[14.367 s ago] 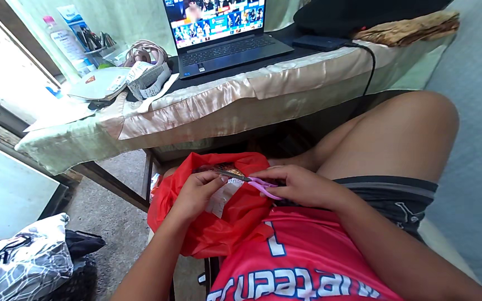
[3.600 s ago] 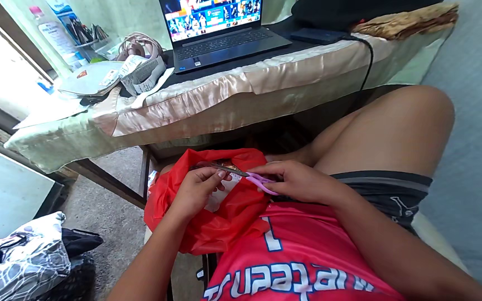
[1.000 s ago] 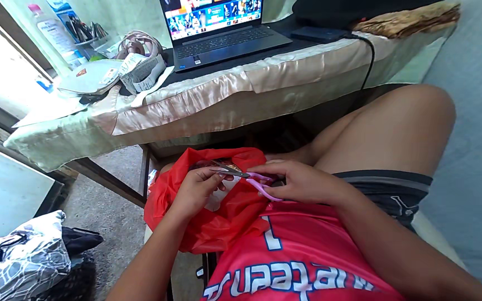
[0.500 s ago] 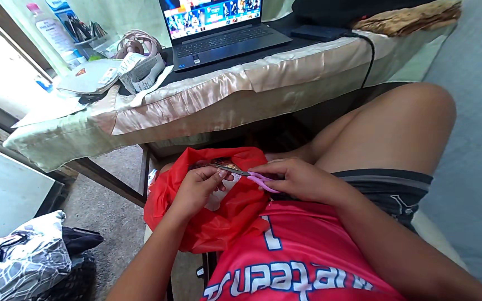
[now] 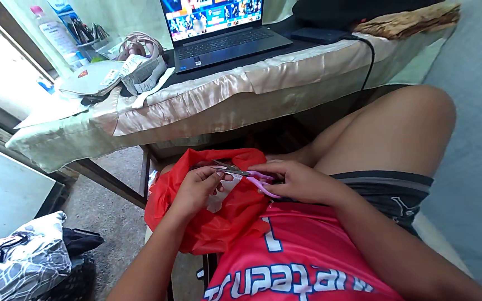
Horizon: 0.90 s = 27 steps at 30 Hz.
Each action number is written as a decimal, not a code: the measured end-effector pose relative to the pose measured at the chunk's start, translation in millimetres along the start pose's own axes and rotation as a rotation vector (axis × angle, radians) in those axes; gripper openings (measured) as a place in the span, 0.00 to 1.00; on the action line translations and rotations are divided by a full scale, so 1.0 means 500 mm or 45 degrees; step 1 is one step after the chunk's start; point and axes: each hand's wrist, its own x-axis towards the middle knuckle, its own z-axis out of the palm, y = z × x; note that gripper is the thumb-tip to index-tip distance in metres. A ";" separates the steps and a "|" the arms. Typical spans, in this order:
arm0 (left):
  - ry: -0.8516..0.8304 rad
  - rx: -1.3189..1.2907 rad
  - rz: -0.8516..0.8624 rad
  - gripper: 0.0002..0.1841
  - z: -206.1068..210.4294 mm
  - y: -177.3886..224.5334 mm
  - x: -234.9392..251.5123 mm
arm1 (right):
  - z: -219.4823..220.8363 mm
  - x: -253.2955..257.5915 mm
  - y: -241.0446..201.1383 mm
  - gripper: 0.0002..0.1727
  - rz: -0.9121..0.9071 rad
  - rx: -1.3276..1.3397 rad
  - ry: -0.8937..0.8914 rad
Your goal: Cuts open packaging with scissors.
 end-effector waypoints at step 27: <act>-0.040 -0.009 -0.010 0.15 0.000 0.001 -0.001 | -0.009 0.001 -0.002 0.21 0.036 -0.051 -0.038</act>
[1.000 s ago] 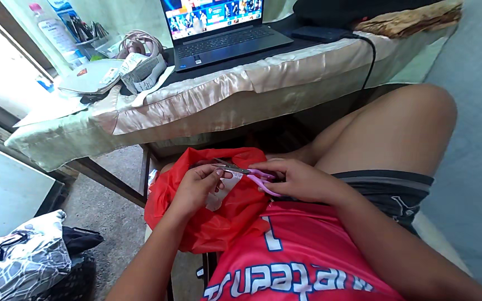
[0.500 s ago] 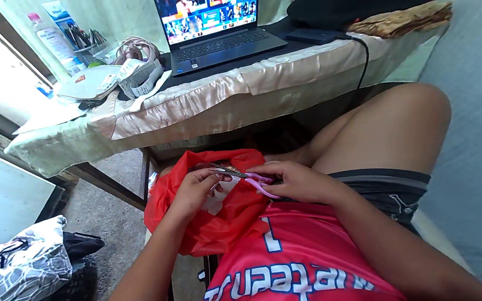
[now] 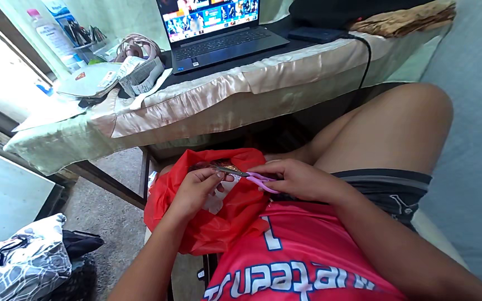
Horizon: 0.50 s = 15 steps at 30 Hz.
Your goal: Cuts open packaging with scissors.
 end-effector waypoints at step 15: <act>-0.021 -0.016 0.018 0.14 0.001 0.000 -0.001 | -0.002 -0.005 -0.005 0.25 -0.032 0.012 -0.029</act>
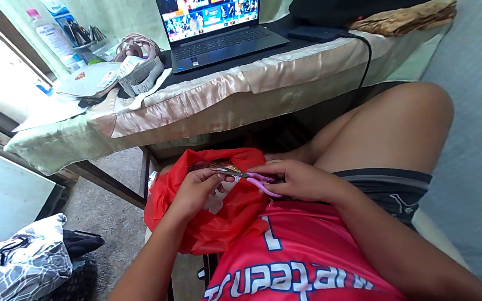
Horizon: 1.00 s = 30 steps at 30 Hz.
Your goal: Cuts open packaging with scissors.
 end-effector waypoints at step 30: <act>-0.014 0.018 0.005 0.14 0.000 0.000 0.000 | -0.002 -0.001 -0.001 0.21 0.015 -0.076 0.030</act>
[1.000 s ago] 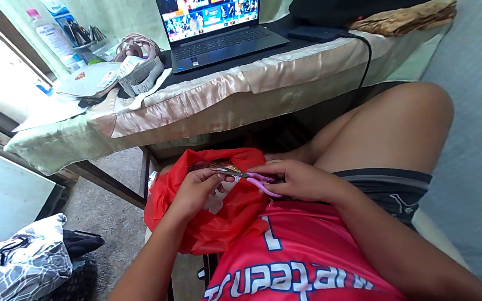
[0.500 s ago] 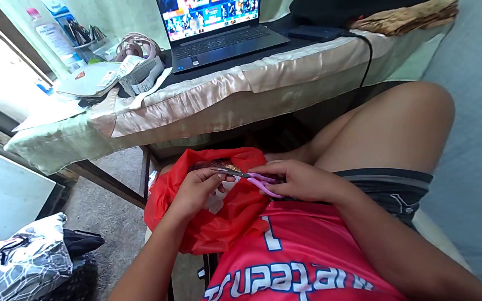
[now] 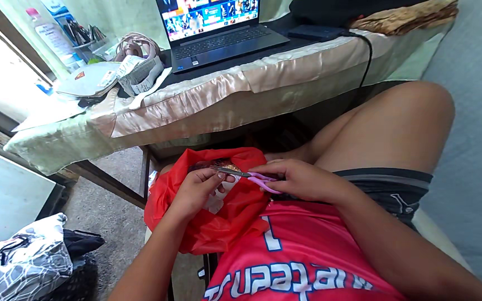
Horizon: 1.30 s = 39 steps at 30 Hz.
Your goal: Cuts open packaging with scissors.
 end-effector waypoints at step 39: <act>0.011 -0.026 0.014 0.14 0.000 -0.001 0.000 | 0.001 -0.001 -0.008 0.25 -0.036 -0.026 0.001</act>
